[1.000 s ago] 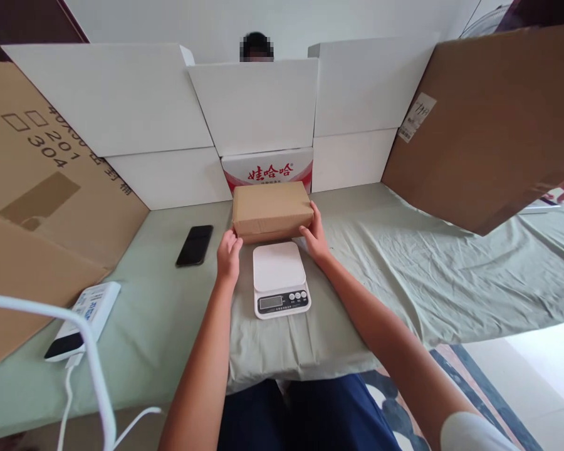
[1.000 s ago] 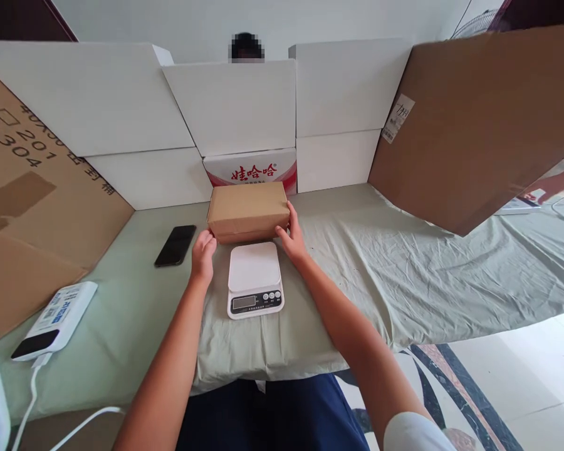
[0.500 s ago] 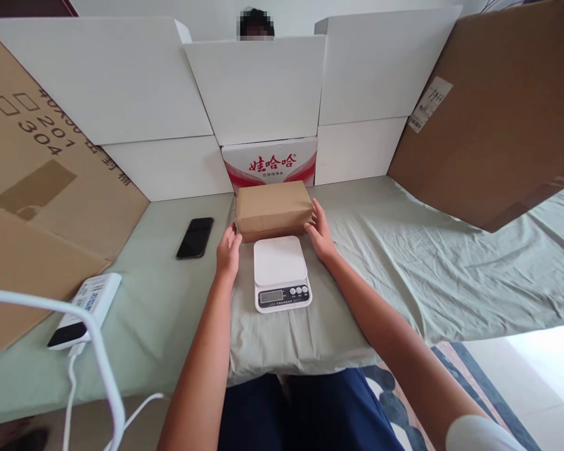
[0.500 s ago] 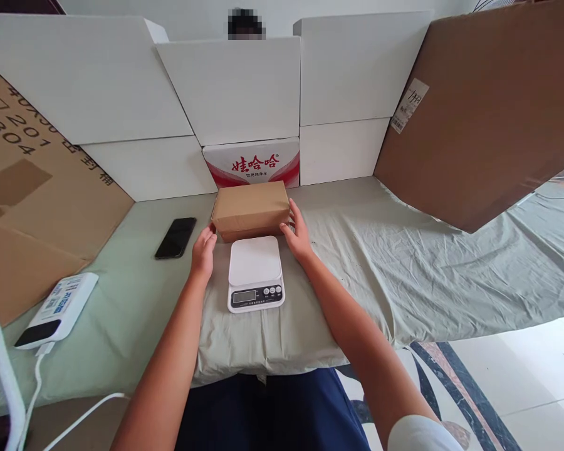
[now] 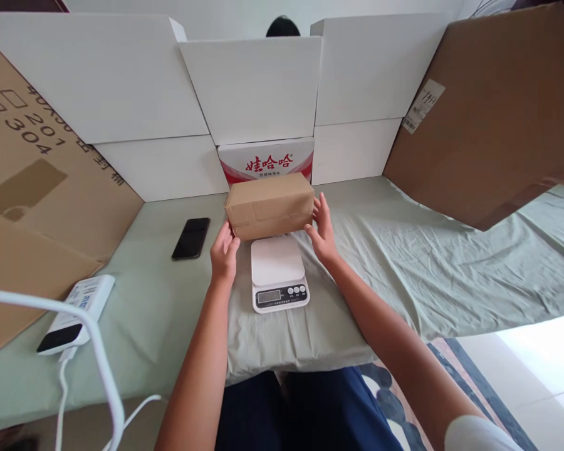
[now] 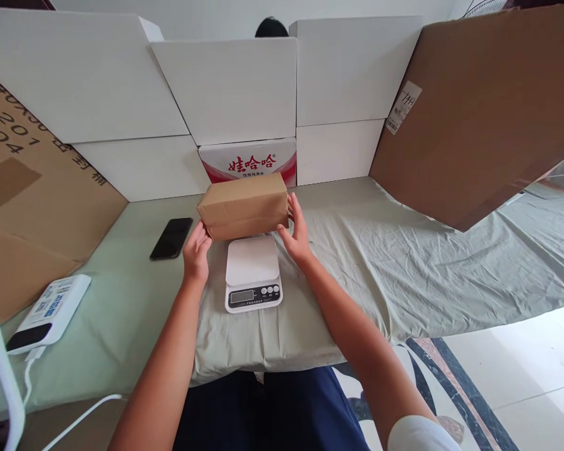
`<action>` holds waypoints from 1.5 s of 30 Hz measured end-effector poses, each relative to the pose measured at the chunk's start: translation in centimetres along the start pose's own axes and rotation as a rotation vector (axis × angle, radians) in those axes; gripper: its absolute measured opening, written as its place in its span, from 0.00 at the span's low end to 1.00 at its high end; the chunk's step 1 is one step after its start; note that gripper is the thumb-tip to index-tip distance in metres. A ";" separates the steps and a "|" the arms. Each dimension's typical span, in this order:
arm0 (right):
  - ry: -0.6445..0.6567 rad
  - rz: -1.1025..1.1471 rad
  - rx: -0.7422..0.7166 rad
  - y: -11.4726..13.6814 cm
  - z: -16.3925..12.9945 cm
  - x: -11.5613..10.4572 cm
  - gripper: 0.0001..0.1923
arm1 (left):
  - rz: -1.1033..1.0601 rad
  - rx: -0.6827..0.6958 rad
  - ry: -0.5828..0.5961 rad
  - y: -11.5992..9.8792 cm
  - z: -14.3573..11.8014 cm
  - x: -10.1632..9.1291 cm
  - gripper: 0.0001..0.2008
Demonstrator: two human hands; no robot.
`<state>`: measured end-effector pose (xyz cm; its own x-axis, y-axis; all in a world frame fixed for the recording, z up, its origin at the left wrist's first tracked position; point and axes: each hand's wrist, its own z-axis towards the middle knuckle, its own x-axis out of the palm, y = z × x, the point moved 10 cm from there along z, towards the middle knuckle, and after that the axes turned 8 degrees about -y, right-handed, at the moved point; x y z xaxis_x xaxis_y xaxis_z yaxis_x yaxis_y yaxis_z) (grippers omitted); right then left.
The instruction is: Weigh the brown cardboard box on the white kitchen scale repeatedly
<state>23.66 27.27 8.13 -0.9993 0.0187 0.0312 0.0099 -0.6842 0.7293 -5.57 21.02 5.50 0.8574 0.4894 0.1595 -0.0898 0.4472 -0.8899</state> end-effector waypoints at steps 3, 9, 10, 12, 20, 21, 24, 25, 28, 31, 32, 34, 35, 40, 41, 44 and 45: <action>-0.004 -0.006 -0.007 1.5 -0.3 -0.1 0.46 | 0.005 0.030 -0.053 -1.4 -0.8 -0.9 0.39; -0.017 -0.049 -0.017 4.6 -4.7 -2.0 0.44 | 0.000 0.003 -0.099 -3.1 -6.7 -4.0 0.33; -0.007 -0.053 -0.020 5.0 -5.8 -2.4 0.44 | -0.007 -0.010 -0.108 -3.1 -7.9 -4.7 0.32; 0.014 -0.067 -0.026 5.9 -7.7 -3.2 0.43 | -0.021 -0.036 -0.112 -3.1 -10.0 -5.6 0.30; 0.041 -0.106 0.022 6.4 -9.6 -3.7 0.40 | -0.034 -0.162 -0.075 -2.6 -11.6 -5.3 0.29; 0.045 -0.111 0.030 6.3 -9.6 -3.6 0.40 | -0.033 -0.168 -0.081 -2.5 -11.5 -5.3 0.29; 0.052 -0.108 0.042 6.3 -9.5 -3.5 0.38 | -0.030 -0.163 -0.096 -2.5 -11.2 -5.4 0.28; 0.045 -0.102 0.044 6.4 -9.6 -3.5 0.37 | -0.027 -0.157 -0.094 -2.5 -11.2 -5.4 0.27; 0.006 -0.094 0.048 6.5 -9.5 -3.9 0.35 | -0.003 -0.138 -0.071 -2.7 -11.2 -5.2 0.27; -0.015 -0.098 0.057 6.4 -9.3 -4.1 0.36 | 0.045 -0.119 -0.060 -2.9 -11.2 -5.0 0.29; -0.020 -0.098 0.061 6.3 -9.3 -4.2 0.37 | 0.055 -0.113 -0.061 -3.0 -11.2 -5.0 0.30; -0.030 -0.092 0.080 6.0 -9.3 -4.3 0.39 | 0.047 -0.105 -0.057 -3.2 -11.3 -4.7 0.34; -0.033 -0.086 0.094 5.8 -9.4 -4.3 0.41 | 0.032 -0.105 -0.046 -3.2 -11.4 -4.5 0.36; 0.059 -0.027 0.196 5.9 -9.0 -3.3 0.44 | -0.024 -0.164 0.058 -3.5 -10.8 -3.6 0.32; 0.078 -0.024 0.199 6.2 -8.4 -3.0 0.45 | -0.038 -0.161 0.060 -3.8 -10.0 -3.5 0.31; 0.093 -0.031 0.137 6.8 -4.9 -1.9 0.46 | -0.095 -0.099 0.060 -5.2 -5.6 -2.5 0.29; 0.088 -0.027 0.100 6.6 -3.3 -1.4 0.46 | -0.106 -0.084 0.069 -5.2 -3.8 -1.8 0.28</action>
<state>24.97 20.32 10.60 -0.9985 -0.0306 -0.0460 -0.0179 -0.6079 0.7938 -4.73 14.95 8.17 0.8929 0.3887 0.2271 0.0434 0.4276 -0.9029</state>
